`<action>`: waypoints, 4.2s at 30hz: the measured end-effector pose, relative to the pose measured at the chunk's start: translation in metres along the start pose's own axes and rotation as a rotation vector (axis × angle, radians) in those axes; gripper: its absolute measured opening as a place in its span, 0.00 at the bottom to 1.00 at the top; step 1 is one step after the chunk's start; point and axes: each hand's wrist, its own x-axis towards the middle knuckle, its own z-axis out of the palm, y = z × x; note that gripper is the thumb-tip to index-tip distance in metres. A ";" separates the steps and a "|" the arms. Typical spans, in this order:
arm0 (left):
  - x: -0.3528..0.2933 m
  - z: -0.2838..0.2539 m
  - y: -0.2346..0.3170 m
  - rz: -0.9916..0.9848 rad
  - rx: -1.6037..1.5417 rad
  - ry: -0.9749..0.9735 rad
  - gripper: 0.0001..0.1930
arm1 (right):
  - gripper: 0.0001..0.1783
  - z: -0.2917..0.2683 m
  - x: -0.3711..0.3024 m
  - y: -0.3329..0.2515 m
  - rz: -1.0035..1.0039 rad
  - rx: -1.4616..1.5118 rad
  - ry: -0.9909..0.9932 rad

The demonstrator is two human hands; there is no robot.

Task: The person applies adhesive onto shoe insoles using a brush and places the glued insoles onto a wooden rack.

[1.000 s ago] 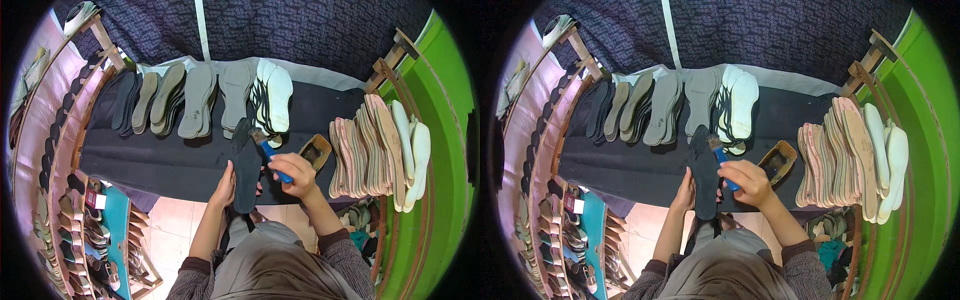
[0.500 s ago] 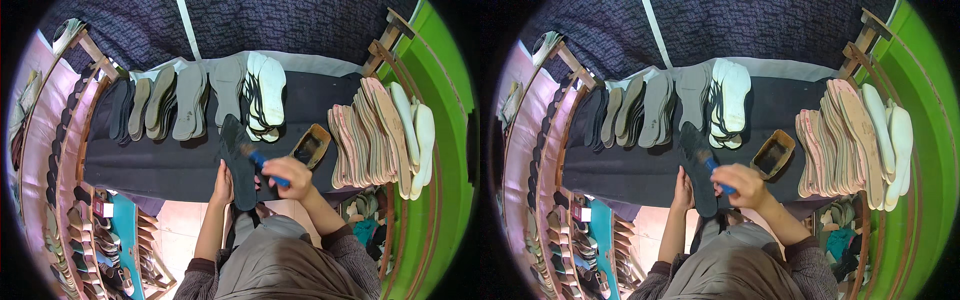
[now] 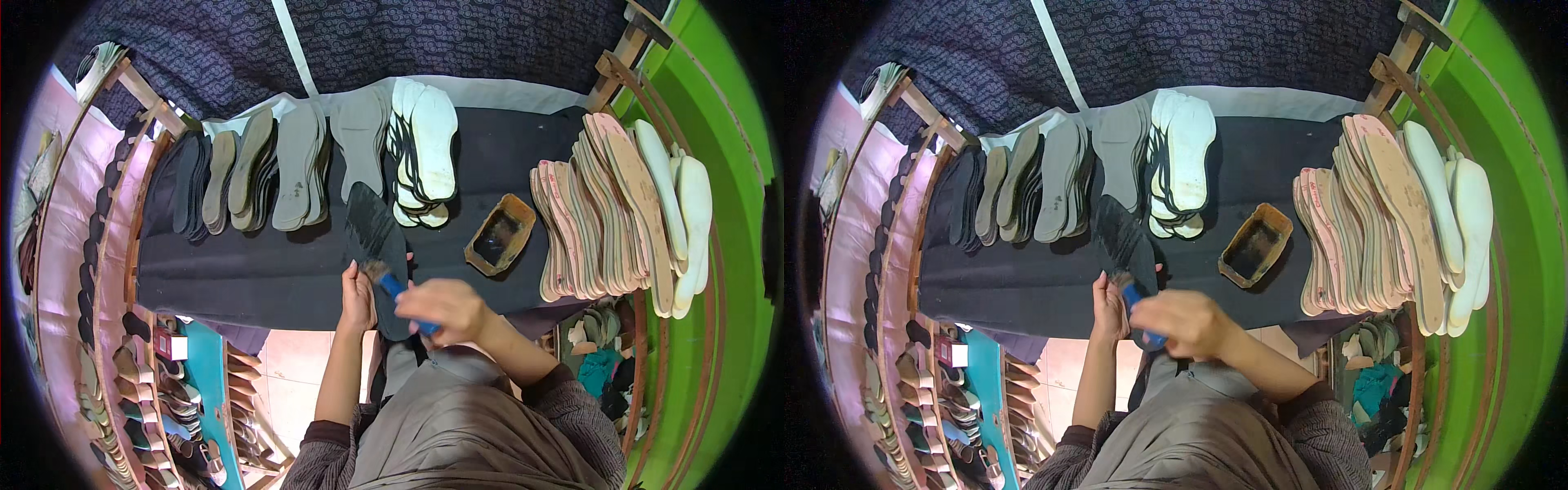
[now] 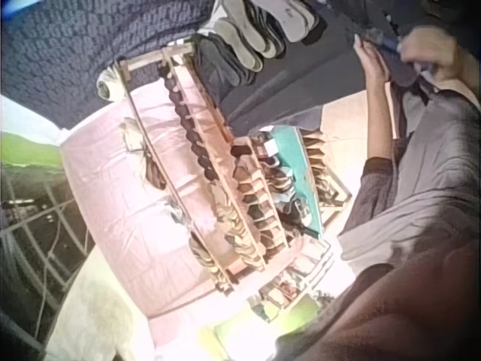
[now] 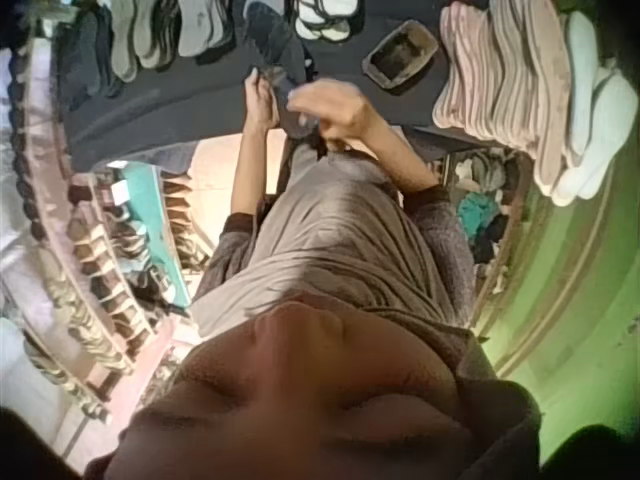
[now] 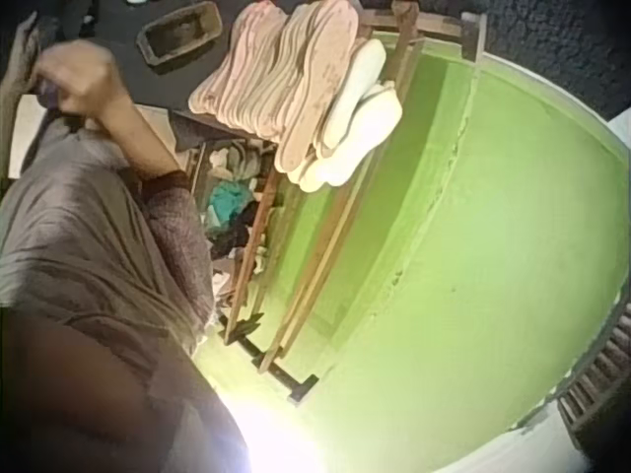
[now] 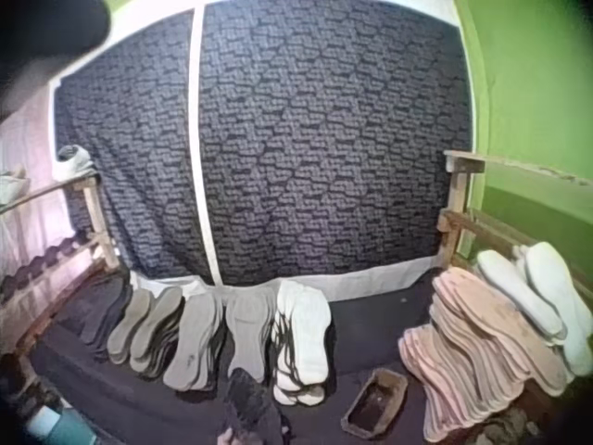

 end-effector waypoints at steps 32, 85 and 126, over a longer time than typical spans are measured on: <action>0.003 0.005 -0.001 0.146 -0.011 0.137 0.36 | 0.18 0.005 -0.019 -0.003 0.072 0.066 -0.030; 0.004 0.008 -0.001 0.315 -0.103 0.322 0.34 | 0.21 -0.013 -0.059 -0.030 0.230 0.271 -0.142; 0.003 0.006 -0.005 0.252 0.008 0.262 0.35 | 0.19 0.006 -0.029 -0.002 0.099 0.090 0.044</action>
